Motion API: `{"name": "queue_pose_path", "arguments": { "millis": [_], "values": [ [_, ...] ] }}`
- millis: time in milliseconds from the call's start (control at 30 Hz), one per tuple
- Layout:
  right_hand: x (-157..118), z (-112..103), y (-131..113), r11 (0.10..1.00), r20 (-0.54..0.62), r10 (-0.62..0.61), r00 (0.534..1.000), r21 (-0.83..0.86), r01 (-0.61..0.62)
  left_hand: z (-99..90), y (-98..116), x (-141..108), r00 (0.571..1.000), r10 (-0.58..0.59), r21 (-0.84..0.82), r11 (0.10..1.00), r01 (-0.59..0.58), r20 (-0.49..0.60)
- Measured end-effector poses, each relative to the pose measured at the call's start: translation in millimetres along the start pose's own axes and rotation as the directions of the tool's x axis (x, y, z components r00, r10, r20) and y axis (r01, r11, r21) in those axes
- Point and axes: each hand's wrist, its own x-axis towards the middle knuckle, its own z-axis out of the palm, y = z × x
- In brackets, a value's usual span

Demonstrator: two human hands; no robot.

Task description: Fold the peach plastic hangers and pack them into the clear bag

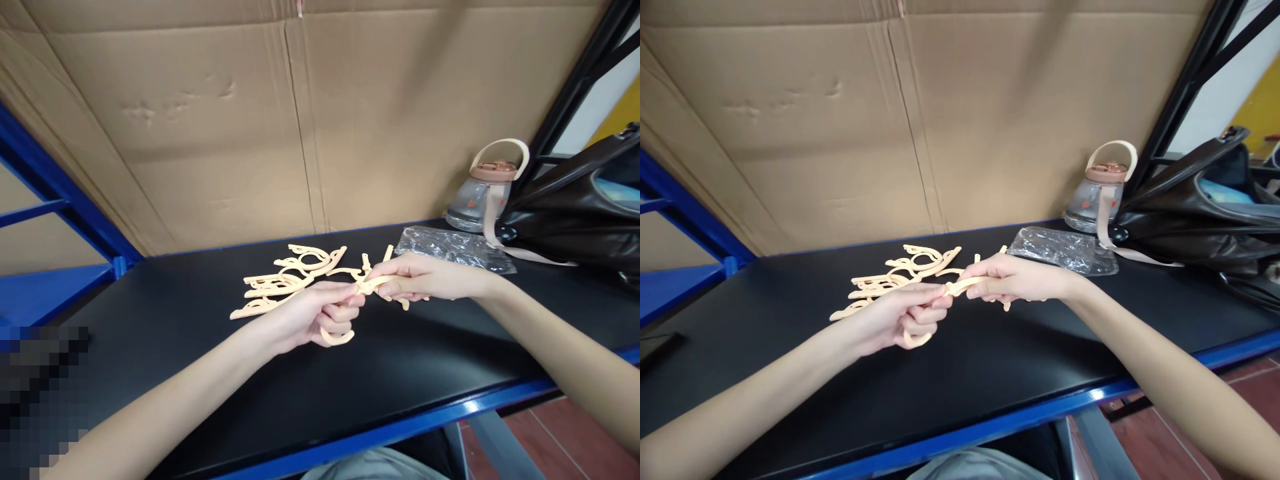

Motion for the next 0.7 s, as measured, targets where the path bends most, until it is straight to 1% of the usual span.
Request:
{"name": "queue_pose_path", "arguments": {
  "millis": [33, 67, 100, 167, 200, 233, 267, 300, 333, 367, 433, 467, 500, 533, 567, 600, 633, 667, 700],
  "values": [
    [-3, -4, -2, 0.998, -0.038, -0.023, 0.999, -0.055, 0.021, -0.3, 3, -4, 0.998, -0.036, -0.062, 0.997, 0.038, 0.042],
    [-6, -9, -3, 0.993, -0.103, -0.044, 0.994, -0.112, 0.032, -0.3, 6, -9, 0.995, -0.067, -0.093, 0.993, 0.074, 0.073],
    [-9, -15, -2, 0.986, -0.199, -0.066, 0.978, -0.162, 0.033, 0.2, 7, -13, 0.989, -0.106, -0.09, 0.989, 0.115, 0.098],
    [-15, -29, 2, 0.975, -0.375, -0.068, 0.925, -0.22, -0.018, 2.7, 8, -18, 0.977, -0.181, 0.002, 0.983, 0.182, 0.113],
    [-17, -35, 5, 0.971, -0.456, -0.064, 0.888, -0.236, -0.051, 4.6, 6, -18, 0.979, -0.187, 0.081, 0.98, 0.18, 0.077],
    [-18, -40, 10, 0.956, -0.512, -0.08, 0.855, -0.281, -0.079, 6.7, 4, -16, 0.99, -0.138, 0.176, 0.975, 0.136, 0.0],
    [-17, -44, 16, 0.93, -0.545, -0.1, 0.832, -0.348, -0.116, 8.9, 1, -12, 0.994, -0.034, 0.285, 0.956, 0.063, -0.106],
    [-14, -46, 21, 0.898, -0.557, -0.108, 0.824, -0.41, -0.16, 10.8, -2, -7, 0.973, 0.099, 0.403, 0.915, -0.006, -0.209],
    [-11, -46, 27, 0.86, -0.573, -0.116, 0.812, -0.466, -0.207, 11.9, -6, -1, 0.939, 0.214, 0.513, 0.857, -0.048, -0.27],
    [-7, -45, 32, 0.823, -0.577, -0.121, 0.808, -0.513, -0.243, 12.0, -10, 4, 0.906, 0.303, 0.6, 0.797, -0.07, -0.296],
    [1, -38, 40, 0.774, -0.563, -0.126, 0.817, -0.57, -0.274, 7.6, -15, 10, 0.869, 0.414, 0.766, 0.639, -0.066, -0.271],
    [5, -34, 43, 0.761, -0.55, -0.125, 0.826, -0.588, -0.275, 2.7, -15, 10, 0.857, 0.458, 0.847, 0.529, -0.052, -0.234],
    [7, -30, 45, 0.752, -0.538, -0.123, 0.834, -0.599, -0.276, -3.8, -15, 9, 0.845, 0.501, 0.922, 0.387, -0.026, -0.187],
    [10, -26, 45, 0.745, -0.528, -0.115, 0.842, -0.606, -0.278, -11.8, -14, 6, 0.828, 0.544, 0.975, 0.224, 0.015, -0.138],
    [11, -22, 45, 0.738, -0.516, -0.101, 0.851, -0.612, -0.283, -20.9, -13, 3, 0.813, 0.574, 0.996, 0.054, 0.077, -0.094],
    [12, -19, 45, 0.728, -0.503, -0.081, 0.861, -0.62, -0.293, -30.4, -11, 0, 0.8, 0.597, 0.982, -0.105, 0.159, -0.066],
    [13, -15, 44, 0.713, -0.493, -0.061, 0.868, -0.63, -0.307, -39.7, -10, -2, 0.796, 0.602, 0.94, -0.232, 0.25, -0.063],
    [13, -13, 42, 0.695, -0.486, -0.049, 0.872, -0.644, -0.32, -48.2, -8, -3, 0.804, 0.59, 0.888, -0.327, 0.324, -0.075],
    [13, -10, 41, 0.675, -0.485, -0.048, 0.873, -0.66, -0.33, -55.4, -8, -4, 0.812, 0.578, 0.845, -0.392, 0.363, -0.081]
  ]
}}
